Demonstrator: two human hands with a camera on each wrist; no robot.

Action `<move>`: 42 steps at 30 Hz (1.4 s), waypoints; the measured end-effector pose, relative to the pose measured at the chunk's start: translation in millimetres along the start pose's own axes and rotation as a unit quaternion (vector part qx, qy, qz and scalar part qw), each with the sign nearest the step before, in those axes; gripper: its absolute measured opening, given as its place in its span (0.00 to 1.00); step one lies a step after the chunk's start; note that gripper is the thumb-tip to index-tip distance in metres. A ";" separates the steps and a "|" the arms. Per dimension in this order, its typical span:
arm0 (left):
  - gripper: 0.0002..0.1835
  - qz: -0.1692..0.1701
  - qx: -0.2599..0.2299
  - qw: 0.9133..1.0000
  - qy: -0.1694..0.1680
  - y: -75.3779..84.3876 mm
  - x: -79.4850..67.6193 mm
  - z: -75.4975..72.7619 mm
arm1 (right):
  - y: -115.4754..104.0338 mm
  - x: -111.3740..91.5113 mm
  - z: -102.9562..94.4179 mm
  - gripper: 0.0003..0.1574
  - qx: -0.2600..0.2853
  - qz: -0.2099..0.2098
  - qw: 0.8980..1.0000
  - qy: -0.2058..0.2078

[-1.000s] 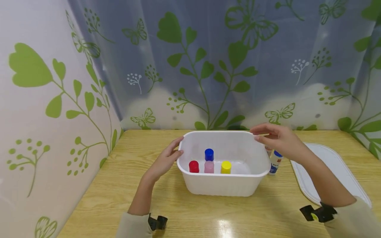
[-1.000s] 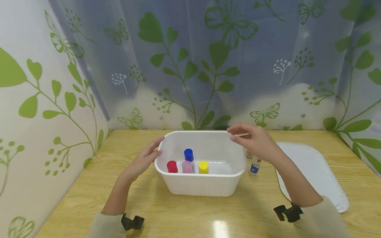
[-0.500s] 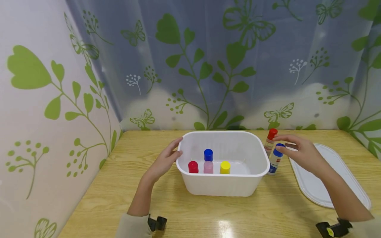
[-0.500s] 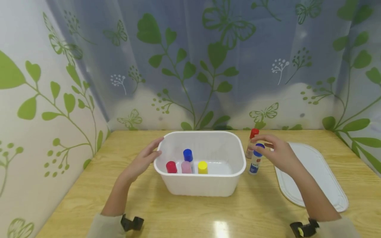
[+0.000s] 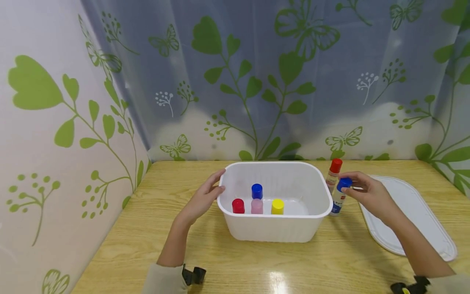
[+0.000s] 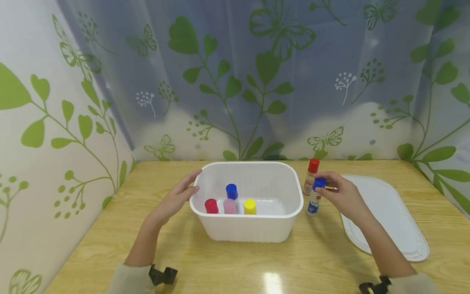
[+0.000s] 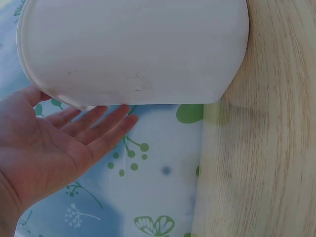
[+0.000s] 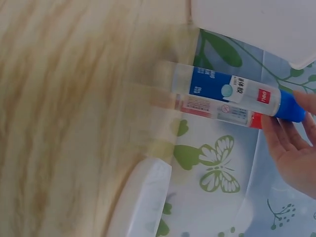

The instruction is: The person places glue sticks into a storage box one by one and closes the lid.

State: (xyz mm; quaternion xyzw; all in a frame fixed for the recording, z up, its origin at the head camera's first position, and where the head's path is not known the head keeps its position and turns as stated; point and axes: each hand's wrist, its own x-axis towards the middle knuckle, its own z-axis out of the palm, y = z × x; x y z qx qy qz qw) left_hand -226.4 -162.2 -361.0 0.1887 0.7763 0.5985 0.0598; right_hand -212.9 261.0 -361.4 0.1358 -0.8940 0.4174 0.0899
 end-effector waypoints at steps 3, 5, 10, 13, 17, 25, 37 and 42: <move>0.27 -0.001 0.002 1.000 0.000 0.6 -0.3 0.0 | 2.1 0.2 2.2 0.25 -0.001 -0.008 1.000 0.014; 0.27 0.000 0.003 1.000 0.001 1.1 -0.6 0.1 | 2.7 0.2 2.9 0.25 -0.003 -0.010 1.000 0.020; 0.27 0.000 0.002 1.000 0.002 2.8 -1.4 0.7 | 1.3 0.2 2.8 0.24 -0.015 -0.007 0.999 0.028; 0.27 -0.002 0.003 1.000 0.003 4.1 -2.3 1.1 | -2.2 0.2 0.7 0.24 -0.025 -0.005 0.999 0.029; 0.27 -0.003 0.003 1.000 0.003 3.8 -1.9 1.2 | -10.1 1.1 -4.1 0.23 -0.035 -0.001 0.999 0.032; 0.27 -0.003 0.004 1.000 0.003 2.7 -1.4 0.9 | -35.0 3.8 -18.9 0.26 -0.028 -0.002 0.999 0.037; 0.27 0.000 0.002 1.000 0.002 2.4 -1.2 0.6 | -70.5 11.5 -43.3 0.23 -0.028 -0.035 0.998 0.048; 0.27 0.000 0.000 1.000 0.002 2.5 -1.6 0.7 | -84.4 16.4 -48.6 0.20 -0.014 -0.060 0.996 0.065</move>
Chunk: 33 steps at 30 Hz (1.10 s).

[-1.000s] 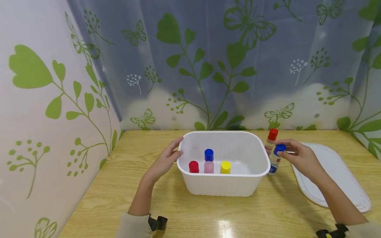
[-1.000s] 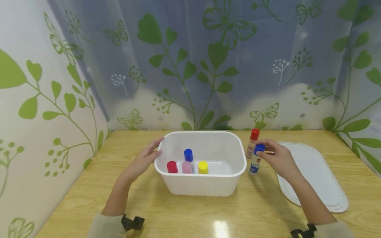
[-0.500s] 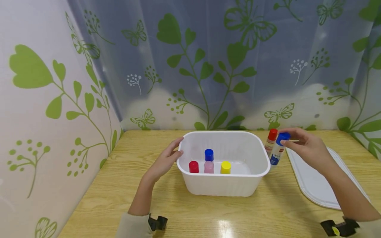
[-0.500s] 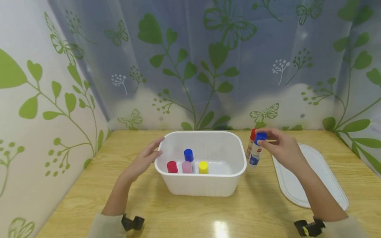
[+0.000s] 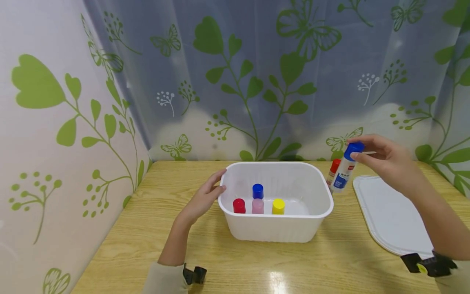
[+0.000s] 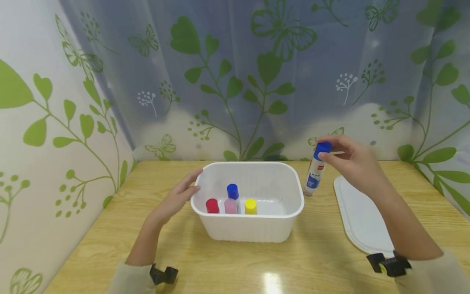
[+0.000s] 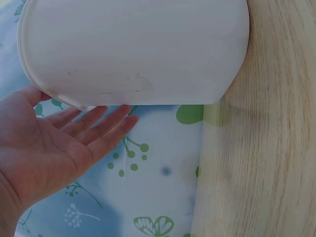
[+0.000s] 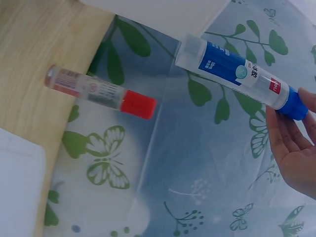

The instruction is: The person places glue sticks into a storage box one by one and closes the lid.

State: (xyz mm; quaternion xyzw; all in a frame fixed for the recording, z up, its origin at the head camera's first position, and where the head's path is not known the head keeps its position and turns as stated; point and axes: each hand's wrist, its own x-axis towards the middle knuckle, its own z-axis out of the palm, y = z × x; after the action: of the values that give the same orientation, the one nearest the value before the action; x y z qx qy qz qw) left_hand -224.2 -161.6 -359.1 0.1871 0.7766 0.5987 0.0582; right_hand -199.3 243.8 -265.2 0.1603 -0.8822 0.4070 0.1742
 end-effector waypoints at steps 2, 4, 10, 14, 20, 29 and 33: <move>0.27 0.000 0.000 1.000 0.000 -0.4 0.0 -0.1 | -5.9 2.8 -1.3 0.19 0.005 -0.013 1.000 0.007; 0.27 0.000 -0.001 1.000 0.000 -0.8 0.0 -0.3 | -11.1 5.3 -2.1 0.19 0.008 -0.020 1.000 0.011; 0.27 -0.001 -0.003 1.000 0.001 -2.1 0.5 -1.1 | -25.9 12.5 0.3 0.20 0.004 -0.031 0.999 0.011; 0.27 0.000 -0.002 1.000 -0.001 -1.6 0.4 -1.3 | -35.8 16.0 4.5 0.20 0.017 -0.043 0.999 0.005; 0.27 -0.001 0.000 1.000 0.000 -0.4 -0.2 -1.0 | -45.5 21.1 14.8 0.19 0.036 -0.068 0.997 -0.011; 0.27 0.001 0.002 1.000 0.003 0.2 -0.2 -0.8 | -51.9 27.3 34.3 0.21 0.057 -0.079 0.994 -0.041; 0.27 0.003 0.004 1.000 0.005 1.0 0.0 -0.2 | -54.1 29.2 43.0 0.20 0.070 -0.087 0.992 -0.050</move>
State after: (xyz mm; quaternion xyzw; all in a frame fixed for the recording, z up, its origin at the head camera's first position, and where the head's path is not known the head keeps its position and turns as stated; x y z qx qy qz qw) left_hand -224.0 -161.5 -358.1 0.1867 0.7786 0.5968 0.0518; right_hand -209.9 173.0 -242.7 0.2685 -0.8420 0.4421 0.1531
